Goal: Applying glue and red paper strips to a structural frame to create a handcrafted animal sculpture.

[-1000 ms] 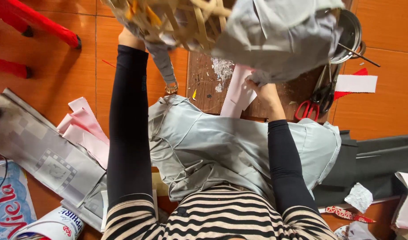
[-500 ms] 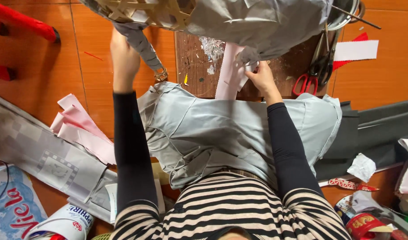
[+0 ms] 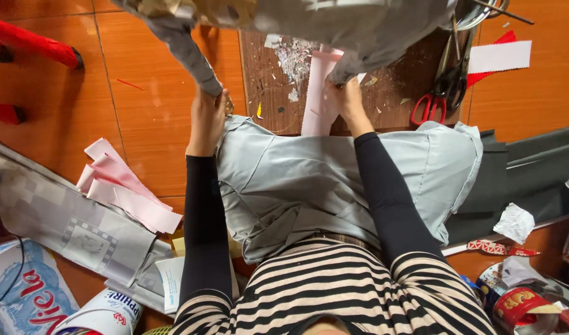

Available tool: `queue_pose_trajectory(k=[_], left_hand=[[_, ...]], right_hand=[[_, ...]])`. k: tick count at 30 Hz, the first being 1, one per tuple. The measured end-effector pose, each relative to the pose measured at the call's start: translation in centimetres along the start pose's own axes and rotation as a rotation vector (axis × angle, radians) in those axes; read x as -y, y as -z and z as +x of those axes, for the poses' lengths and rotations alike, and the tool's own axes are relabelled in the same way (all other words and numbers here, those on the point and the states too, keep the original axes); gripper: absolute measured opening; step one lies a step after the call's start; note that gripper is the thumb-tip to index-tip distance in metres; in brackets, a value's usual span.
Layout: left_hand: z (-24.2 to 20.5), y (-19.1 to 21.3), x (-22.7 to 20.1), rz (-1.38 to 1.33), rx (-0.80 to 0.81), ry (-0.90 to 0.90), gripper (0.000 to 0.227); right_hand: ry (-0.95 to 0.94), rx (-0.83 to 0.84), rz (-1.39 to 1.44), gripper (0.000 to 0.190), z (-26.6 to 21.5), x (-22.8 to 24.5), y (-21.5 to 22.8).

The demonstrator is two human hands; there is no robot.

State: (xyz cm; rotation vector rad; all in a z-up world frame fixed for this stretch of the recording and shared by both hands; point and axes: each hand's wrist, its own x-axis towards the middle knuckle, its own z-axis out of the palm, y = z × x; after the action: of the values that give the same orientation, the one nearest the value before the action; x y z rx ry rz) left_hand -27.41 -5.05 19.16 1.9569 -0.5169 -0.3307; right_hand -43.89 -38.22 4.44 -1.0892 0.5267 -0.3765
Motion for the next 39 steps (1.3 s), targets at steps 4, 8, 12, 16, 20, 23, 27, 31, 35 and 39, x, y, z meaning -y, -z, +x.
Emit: queue_pose_trajectory(k=[4, 8, 12, 16, 20, 23, 27, 31, 35, 39], left_hand=[[0.5, -0.2, -2.0, -0.066, 0.039, 0.101, 0.021], [0.3, -0.9, -0.2, -0.223, 0.052, 0.151, 0.019], [-0.2, -0.9, 0.1, 0.074, -0.080, -0.177, 0.023], [-0.4, -0.7, -1.1, 0.069, -0.112, -0.181, 0.017], [-0.2, -2.2, 1.1, -0.042, -0.076, -0.056, 0.019], [0.8, -3.0, 2.9, -0.174, -0.051, 0.092, 0.020], [-0.2, -2.4, 2.0, -0.135, -0.066, 0.076, 0.047], [-1.2, -2.0, 0.3, 0.073, -0.137, -0.280, 0.092], [-2.0, -2.4, 1.3, -0.142, -0.082, -0.058, 0.093], [-1.8, -2.3, 2.7, 0.014, -0.114, -0.053, 0.091]], right_hand=[[-0.066, 0.178, -0.243, 0.023, -0.7, 1.7, 0.4], [-0.079, 0.294, -0.566, 0.033, -1.9, 4.7, -1.3], [0.123, 0.232, -0.616, 0.024, -1.6, 4.1, -1.0], [0.237, 0.030, -0.762, 0.023, -0.9, 4.7, -1.7], [0.220, 0.087, -0.598, 0.033, 0.5, -3.2, 3.3], [0.208, 0.113, -0.516, 0.038, 0.3, -0.2, 1.4], [0.223, 0.115, -0.653, 0.059, -1.9, 5.4, -2.0], [0.239, 0.006, -0.664, 0.065, -2.8, 3.3, 0.7], [0.217, -0.090, -0.868, 0.066, -4.1, 2.5, 1.7], [0.188, -0.108, -0.880, 0.056, -4.0, 2.9, 1.1]])
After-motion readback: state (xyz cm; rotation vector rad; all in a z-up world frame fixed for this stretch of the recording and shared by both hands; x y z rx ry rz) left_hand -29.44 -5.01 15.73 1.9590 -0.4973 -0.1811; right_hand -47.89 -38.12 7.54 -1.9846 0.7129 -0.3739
